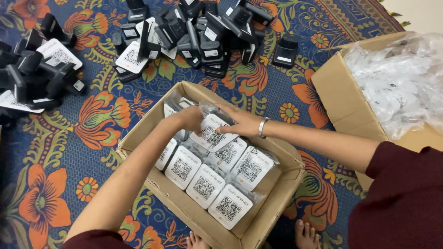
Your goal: The person packs electronic devices into boxes using plastic bags and stickers.
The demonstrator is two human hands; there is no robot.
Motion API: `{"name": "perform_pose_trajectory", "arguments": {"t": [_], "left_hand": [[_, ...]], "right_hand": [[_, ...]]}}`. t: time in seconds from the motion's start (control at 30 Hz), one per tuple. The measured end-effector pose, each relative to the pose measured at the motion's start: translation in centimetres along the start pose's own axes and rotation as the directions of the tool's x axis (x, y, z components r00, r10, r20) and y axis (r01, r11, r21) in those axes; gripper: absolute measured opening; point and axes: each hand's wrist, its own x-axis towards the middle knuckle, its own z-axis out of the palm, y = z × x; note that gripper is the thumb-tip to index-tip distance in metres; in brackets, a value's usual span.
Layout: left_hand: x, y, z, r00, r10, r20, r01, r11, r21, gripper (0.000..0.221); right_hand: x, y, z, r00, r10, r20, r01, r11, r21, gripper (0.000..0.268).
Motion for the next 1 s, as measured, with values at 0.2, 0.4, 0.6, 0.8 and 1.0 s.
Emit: {"name": "perform_pose_trajectory", "arguments": {"t": [0.2,0.4,0.6,0.8,1.0], "left_hand": [[0.0,-2.7,1.0,0.963,0.092,-0.254,-0.107,0.993,-0.048,0.07],[-2.0,-2.4,-0.8,0.922,-0.036,-0.385,-0.065,0.967,-0.246,0.064],[-2.1,-3.6,1.1,0.928,0.083,-0.363,-0.101,0.994,-0.031,0.018],[-0.3,-3.9,1.4,0.93,0.088,-0.358,-0.114,0.992,-0.05,0.031],[1.0,-2.0,-0.1,0.944,0.021,-0.328,-0.015,1.0,0.019,0.028]], "right_hand": [[3.2,1.6,4.7,0.982,0.145,-0.123,-0.165,0.971,-0.173,0.096],[5.5,-0.6,6.2,0.9,0.434,0.035,-0.435,0.899,0.055,0.09],[8.6,4.1,12.4,0.939,0.3,-0.17,-0.315,0.947,-0.065,0.078],[6.9,3.3,14.1,0.911,0.239,-0.336,-0.254,0.967,0.0,0.079],[7.6,4.1,12.4,0.961,0.178,-0.212,-0.208,0.97,-0.126,0.07]]}}
